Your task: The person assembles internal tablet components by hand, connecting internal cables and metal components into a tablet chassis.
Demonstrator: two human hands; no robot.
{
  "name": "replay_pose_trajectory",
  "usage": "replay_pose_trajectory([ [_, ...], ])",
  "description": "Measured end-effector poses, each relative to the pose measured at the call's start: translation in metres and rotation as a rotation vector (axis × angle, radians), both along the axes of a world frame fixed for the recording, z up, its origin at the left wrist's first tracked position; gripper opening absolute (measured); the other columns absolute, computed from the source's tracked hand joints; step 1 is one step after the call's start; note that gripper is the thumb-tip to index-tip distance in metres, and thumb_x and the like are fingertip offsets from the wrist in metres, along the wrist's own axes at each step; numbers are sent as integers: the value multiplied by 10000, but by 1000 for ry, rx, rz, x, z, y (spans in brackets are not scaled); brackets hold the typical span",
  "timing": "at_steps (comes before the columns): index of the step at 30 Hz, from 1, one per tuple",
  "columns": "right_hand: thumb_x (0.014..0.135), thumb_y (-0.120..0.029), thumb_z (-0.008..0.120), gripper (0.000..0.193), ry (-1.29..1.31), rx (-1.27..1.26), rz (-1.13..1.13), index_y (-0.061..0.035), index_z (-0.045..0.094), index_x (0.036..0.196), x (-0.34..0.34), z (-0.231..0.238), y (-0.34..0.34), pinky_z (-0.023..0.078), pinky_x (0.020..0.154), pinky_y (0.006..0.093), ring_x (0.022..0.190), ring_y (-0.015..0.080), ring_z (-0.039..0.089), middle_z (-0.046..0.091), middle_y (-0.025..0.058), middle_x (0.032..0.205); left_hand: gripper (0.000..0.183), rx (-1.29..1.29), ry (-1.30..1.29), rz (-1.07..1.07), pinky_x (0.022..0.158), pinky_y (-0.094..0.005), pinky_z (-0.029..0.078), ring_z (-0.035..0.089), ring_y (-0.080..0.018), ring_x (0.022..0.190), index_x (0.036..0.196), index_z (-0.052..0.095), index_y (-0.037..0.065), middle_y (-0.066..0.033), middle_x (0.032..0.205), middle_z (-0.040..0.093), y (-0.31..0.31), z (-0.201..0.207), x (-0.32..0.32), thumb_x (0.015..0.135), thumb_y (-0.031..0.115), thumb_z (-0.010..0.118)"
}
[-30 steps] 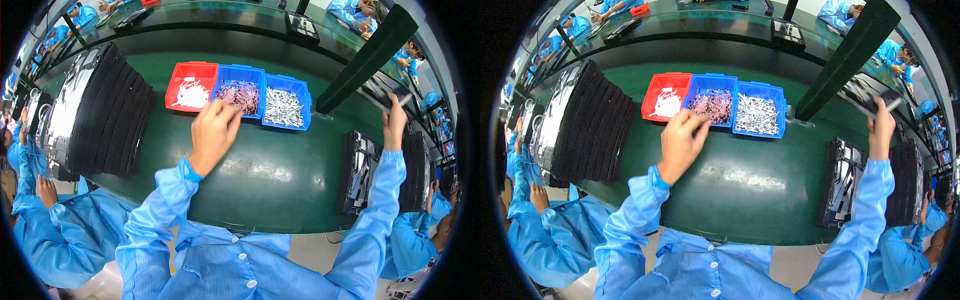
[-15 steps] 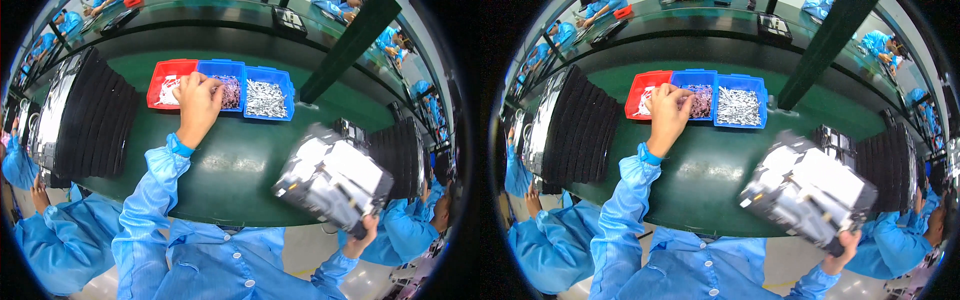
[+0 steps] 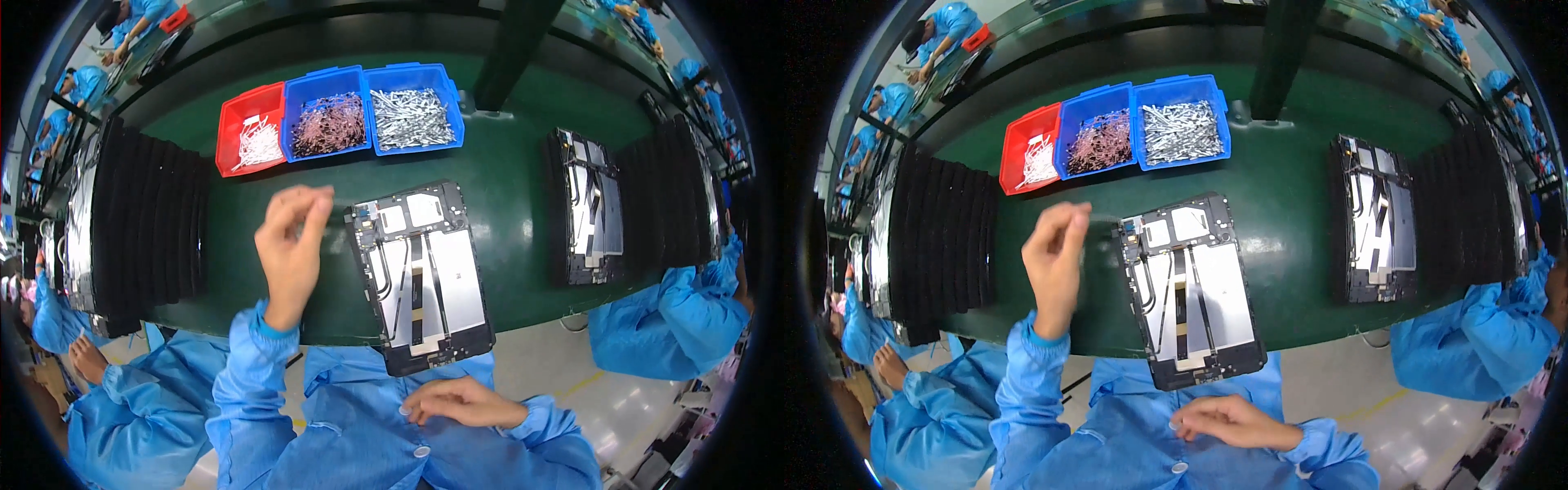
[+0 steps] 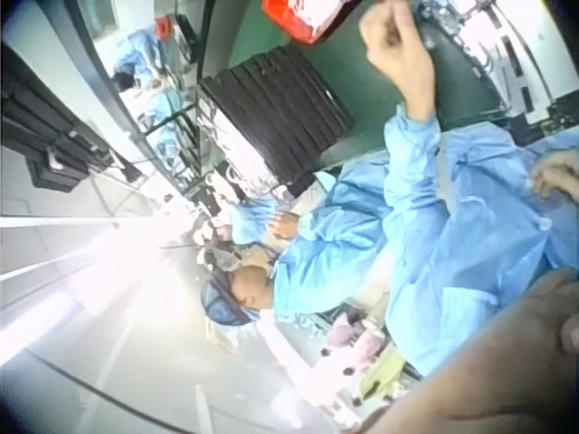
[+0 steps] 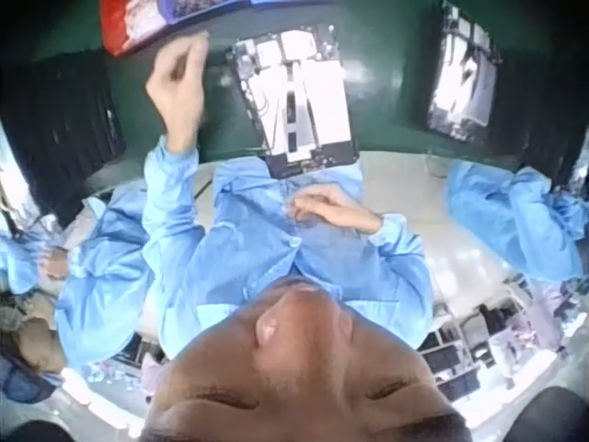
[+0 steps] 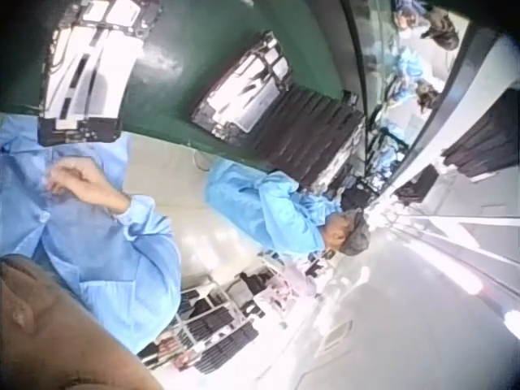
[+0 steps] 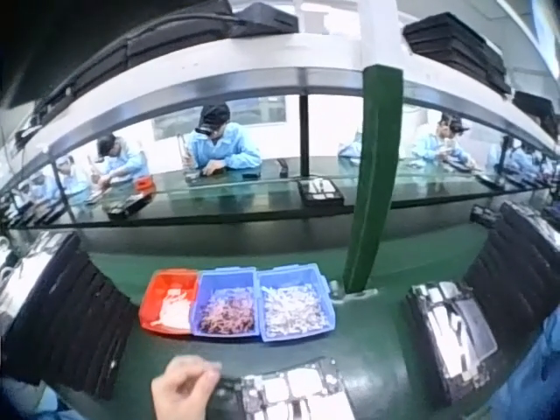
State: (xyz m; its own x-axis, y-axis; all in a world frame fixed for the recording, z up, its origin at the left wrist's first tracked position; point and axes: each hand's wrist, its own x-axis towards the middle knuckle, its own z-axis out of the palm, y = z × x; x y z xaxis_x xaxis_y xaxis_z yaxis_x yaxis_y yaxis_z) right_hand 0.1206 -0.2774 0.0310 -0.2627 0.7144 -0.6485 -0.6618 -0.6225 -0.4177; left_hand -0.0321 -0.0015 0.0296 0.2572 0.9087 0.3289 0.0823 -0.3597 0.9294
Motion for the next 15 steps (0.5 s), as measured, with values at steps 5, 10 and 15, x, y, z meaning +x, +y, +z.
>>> replay_pose_trajectory([
  [5, 876, -62, 737, 375, -1309, 818, 51, 68, 622, 1208, 68, 17, 59, 498, 605, 261, 673, 120, 614, 642, 138, 1028, 159, -247, -26, -9, 1046, -354, 445, 555, -269, 1252, 1051, 710, -41, -211, 1364, 558, -63, -10, -13, 956, 70, 649],
  [10, 933, -199, 679, 483, -1597, 661, 85, 111, 551, 1281, 93, 8, 133, 500, 623, 369, 651, 257, 592, 589, 193, 900, 140, -253, -205, -46, 1135, -417, 373, 445, -340, 1383, 1048, 738, -4, -229, 1508, 393, -99, -34, 8, 920, 24, 689],
  [15, 971, -249, 616, 543, -1705, 736, 142, 164, 501, 1305, 81, 0, 147, 511, 688, 462, 761, 415, 639, 602, 292, 961, 124, -261, -213, 62, 1155, -436, 345, 403, -338, 1411, 1027, 743, 8, -219, 1502, 405, -104, -35, 21, 922, 58, 700],
])
